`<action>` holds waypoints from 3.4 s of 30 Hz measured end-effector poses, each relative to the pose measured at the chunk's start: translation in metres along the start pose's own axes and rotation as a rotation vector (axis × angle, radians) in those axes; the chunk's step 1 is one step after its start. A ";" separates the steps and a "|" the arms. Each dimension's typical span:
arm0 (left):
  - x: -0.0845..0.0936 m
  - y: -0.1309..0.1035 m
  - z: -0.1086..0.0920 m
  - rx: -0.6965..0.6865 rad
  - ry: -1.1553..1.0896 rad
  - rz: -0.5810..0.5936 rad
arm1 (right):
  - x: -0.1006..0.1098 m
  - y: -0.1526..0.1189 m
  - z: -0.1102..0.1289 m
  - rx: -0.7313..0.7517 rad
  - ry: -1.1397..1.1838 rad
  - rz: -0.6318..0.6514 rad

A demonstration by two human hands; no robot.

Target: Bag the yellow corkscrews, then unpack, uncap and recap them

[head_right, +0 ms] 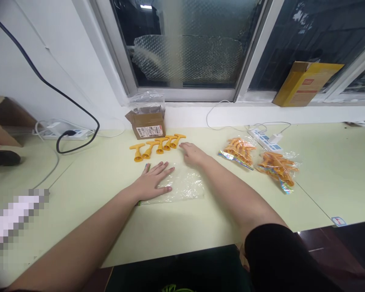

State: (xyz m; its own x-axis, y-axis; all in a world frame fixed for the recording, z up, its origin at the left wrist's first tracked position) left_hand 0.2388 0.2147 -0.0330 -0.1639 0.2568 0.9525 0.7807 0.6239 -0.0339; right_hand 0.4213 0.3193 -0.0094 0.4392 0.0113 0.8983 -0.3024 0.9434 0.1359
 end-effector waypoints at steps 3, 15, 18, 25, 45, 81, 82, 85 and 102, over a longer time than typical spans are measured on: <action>0.003 -0.001 -0.001 -0.040 -0.024 0.005 | -0.010 0.029 0.015 0.017 -0.087 0.031; 0.014 -0.003 -0.003 -0.056 -0.051 -0.020 | -0.006 0.019 0.029 0.257 -0.203 -0.008; 0.015 -0.003 -0.004 -0.069 -0.050 -0.037 | -0.009 0.021 0.031 0.246 -0.201 0.016; 0.018 -0.005 -0.004 -0.046 -0.057 -0.036 | 0.000 0.029 0.016 0.022 -0.253 0.039; 0.017 -0.004 0.007 0.019 -0.023 -0.111 | 0.076 -0.119 -0.069 -0.547 0.248 0.157; 0.025 0.004 -0.018 -0.082 -0.033 -0.146 | 0.022 -0.112 -0.017 -0.413 0.704 0.269; 0.027 0.004 -0.024 -0.104 -0.030 -0.164 | 0.021 -0.111 -0.015 -0.410 0.718 0.269; 0.031 0.007 -0.042 -0.181 0.021 -0.217 | 0.018 -0.111 -0.010 -0.445 0.752 0.287; 0.040 0.012 -0.057 -0.222 0.028 -0.509 | 0.001 -0.107 -0.011 -0.657 1.247 0.211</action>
State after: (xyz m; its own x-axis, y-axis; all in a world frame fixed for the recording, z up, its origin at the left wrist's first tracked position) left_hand 0.2757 0.1907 0.0220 -0.5402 -0.0582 0.8395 0.7156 0.4931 0.4947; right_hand 0.4631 0.2222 -0.0273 0.9851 0.1231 -0.1200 -0.1659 0.8633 -0.4767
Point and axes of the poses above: each hand's wrist, its own y-axis towards the middle knuckle, its own x-axis out of the back of the hand, z = x × y, the point moved 8 cm from there along y, towards the middle knuckle, and after that the axes turned 12 degrees about -x, right-handed, at the moved point
